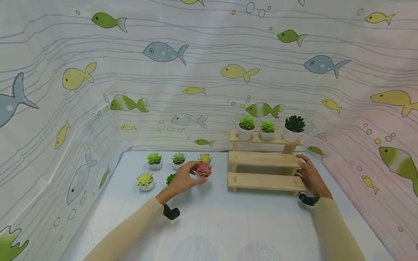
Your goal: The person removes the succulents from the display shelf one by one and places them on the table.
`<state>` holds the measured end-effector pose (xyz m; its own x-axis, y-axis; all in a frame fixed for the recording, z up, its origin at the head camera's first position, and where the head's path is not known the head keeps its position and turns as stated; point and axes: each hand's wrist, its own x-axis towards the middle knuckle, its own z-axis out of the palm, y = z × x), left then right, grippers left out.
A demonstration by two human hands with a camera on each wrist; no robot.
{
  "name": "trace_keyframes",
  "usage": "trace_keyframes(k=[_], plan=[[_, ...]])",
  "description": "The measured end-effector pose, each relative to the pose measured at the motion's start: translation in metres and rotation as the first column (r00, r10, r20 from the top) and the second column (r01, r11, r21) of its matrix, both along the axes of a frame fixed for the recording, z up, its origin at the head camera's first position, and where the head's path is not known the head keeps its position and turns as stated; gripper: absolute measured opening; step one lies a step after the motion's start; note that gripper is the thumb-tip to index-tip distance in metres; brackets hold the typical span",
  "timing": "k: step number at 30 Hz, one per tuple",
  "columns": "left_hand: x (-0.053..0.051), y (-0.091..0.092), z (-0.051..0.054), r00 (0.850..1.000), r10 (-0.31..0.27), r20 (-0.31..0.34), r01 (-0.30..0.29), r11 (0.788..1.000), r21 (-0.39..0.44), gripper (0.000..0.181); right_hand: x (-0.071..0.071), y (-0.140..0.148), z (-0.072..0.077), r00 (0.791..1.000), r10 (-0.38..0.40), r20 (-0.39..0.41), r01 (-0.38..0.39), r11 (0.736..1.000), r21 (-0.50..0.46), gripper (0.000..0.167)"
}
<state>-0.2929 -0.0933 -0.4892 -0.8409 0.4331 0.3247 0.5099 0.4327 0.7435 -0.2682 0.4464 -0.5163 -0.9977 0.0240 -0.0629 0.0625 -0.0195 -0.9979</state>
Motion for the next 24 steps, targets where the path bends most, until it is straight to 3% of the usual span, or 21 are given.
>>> trace_keyframes(k=[10, 24], plan=[[0.0, -0.01, -0.008, 0.999, -0.002, 0.036, 0.003, 1.0, -0.022, 0.062, -0.001, 0.001, -0.003, 0.999, 0.015, -0.043, -0.017, 0.998, -0.054, 0.04], [-0.001, 0.0, -0.008, 0.997, -0.036, 0.064, 0.041, 0.996, -0.076, 0.063, -0.003, 0.003, -0.006, 1.0, 0.008, -0.026, -0.009, 0.998, -0.062, 0.042]])
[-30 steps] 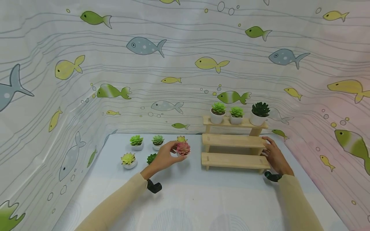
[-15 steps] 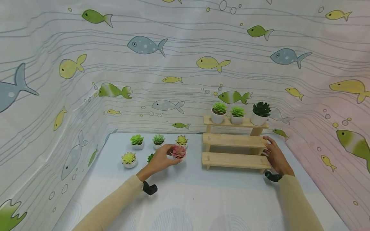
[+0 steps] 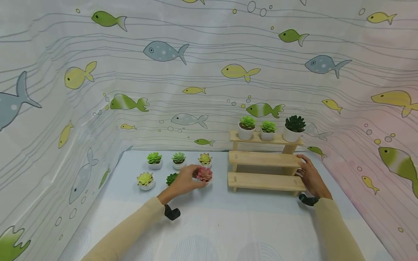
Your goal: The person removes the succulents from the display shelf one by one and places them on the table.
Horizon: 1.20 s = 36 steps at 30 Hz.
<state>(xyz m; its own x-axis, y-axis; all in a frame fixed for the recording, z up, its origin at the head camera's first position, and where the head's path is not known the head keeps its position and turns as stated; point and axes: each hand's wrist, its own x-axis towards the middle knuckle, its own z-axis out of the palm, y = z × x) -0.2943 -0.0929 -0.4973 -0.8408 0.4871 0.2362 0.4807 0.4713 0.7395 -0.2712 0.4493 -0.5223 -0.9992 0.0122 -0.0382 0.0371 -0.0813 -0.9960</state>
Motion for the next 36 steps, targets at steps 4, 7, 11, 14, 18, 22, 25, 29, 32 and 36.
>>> trace_keyframes(k=[4, 7, 11, 14, 18, 22, 25, 29, 32, 36], plan=[[0.001, 0.002, -0.004, 1.0, 0.003, 0.017, -0.002, 0.999, -0.032, 0.06, 0.001, -0.003, 0.002, 1.0, 0.002, -0.005, -0.002, 1.0, 0.011, 0.042], [0.002, 0.003, -0.005, 1.0, 0.001, 0.012, -0.001, 0.999, -0.051, 0.058, 0.002, -0.004, 0.003, 1.0, 0.003, -0.011, -0.003, 1.0, 0.031, 0.043], [0.002, 0.004, -0.004, 1.0, 0.004, 0.015, -0.003, 0.998, -0.069, 0.056, 0.003, -0.006, 0.003, 1.0, -0.002, -0.009, 0.002, 0.999, 0.051, 0.046], [0.002, 0.004, -0.005, 1.0, 0.004, 0.012, -0.003, 0.996, -0.087, 0.057, 0.003, -0.005, 0.004, 1.0, -0.006, -0.003, 0.006, 0.998, 0.055, 0.047], [0.001, 0.004, -0.006, 1.0, 0.004, 0.013, -0.002, 0.994, -0.111, 0.058, 0.003, -0.004, 0.004, 1.0, -0.006, 0.006, 0.006, 0.999, 0.051, 0.047], [0.0, 0.004, -0.008, 0.999, 0.014, 0.034, -0.009, 0.992, -0.129, 0.058, 0.002, -0.004, 0.004, 1.0, -0.008, 0.011, 0.008, 0.999, 0.05, 0.048], [0.0, 0.004, -0.009, 0.999, 0.019, 0.032, -0.015, 0.991, -0.129, 0.058, 0.002, -0.004, 0.004, 1.0, -0.011, 0.013, 0.011, 0.999, 0.053, 0.049], [0.001, 0.003, -0.012, 0.999, 0.023, 0.024, -0.02, 0.991, -0.133, 0.057, 0.002, -0.004, 0.003, 1.0, -0.015, 0.018, 0.014, 0.999, 0.049, 0.048], [0.001, 0.003, -0.014, 1.0, 0.023, 0.02, -0.02, 0.991, -0.136, 0.057, 0.002, -0.004, 0.003, 1.0, -0.018, 0.023, 0.017, 0.999, 0.044, 0.046], [0.001, 0.003, -0.016, 1.0, 0.016, 0.007, -0.015, 0.991, -0.133, 0.056, 0.002, -0.004, 0.004, 0.999, -0.02, 0.027, 0.019, 0.999, 0.037, 0.046]])
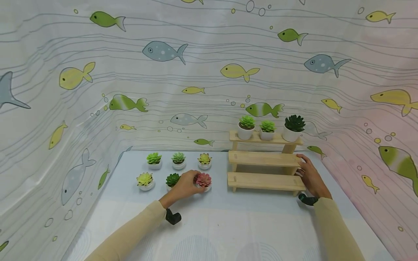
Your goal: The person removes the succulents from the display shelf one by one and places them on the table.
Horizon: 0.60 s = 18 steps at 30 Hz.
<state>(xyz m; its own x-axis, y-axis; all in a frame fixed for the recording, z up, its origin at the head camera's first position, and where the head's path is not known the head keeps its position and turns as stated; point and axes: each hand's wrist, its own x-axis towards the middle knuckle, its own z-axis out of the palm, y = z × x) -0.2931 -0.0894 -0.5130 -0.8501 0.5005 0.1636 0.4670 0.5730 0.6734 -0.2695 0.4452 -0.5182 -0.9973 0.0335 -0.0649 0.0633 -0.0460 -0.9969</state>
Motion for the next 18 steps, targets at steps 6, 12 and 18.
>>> trace_keyframes(k=[6, 12, 18], plan=[[0.002, 0.001, 0.002, 1.0, 0.01, 0.007, -0.01, 1.0, -0.02, 0.057, 0.002, 0.0, 0.001, 1.0, 0.011, -0.005, -0.011, 1.0, -0.007, 0.044], [0.003, 0.002, 0.009, 0.999, 0.014, 0.037, -0.012, 0.999, -0.04, 0.076, 0.002, 0.0, 0.001, 1.0, 0.012, -0.005, -0.012, 1.0, -0.002, 0.044], [-0.002, 0.004, 0.018, 0.999, -0.017, 0.038, 0.017, 1.0, 0.005, 0.08, 0.002, 0.0, -0.002, 1.0, 0.019, -0.018, -0.019, 1.0, -0.009, 0.043]])
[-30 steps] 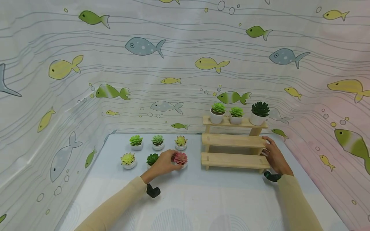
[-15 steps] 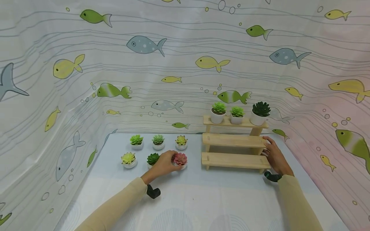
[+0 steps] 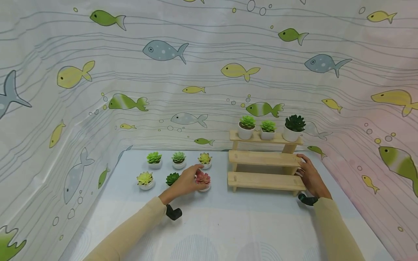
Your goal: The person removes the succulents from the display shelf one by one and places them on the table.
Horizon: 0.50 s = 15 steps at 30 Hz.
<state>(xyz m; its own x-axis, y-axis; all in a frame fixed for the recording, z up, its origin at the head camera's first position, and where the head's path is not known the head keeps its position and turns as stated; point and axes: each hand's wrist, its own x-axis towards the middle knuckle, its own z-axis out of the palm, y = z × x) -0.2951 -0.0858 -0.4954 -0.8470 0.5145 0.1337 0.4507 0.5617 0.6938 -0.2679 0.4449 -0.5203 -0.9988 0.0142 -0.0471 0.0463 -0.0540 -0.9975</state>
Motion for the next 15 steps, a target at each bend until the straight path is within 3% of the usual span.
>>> trace_keyframes(k=[7, 15], plan=[[-0.011, 0.008, 0.018, 1.0, -0.008, -0.001, 0.008, 0.998, 0.068, 0.071, 0.0, 0.0, 0.001, 1.0, -0.004, 0.004, 0.004, 1.0, 0.001, 0.05], [-0.026, 0.025, 0.037, 0.999, -0.002, -0.046, 0.01, 0.988, 0.155, 0.062, 0.0, 0.0, 0.001, 1.0, -0.015, 0.022, 0.015, 1.0, 0.003, 0.052]])
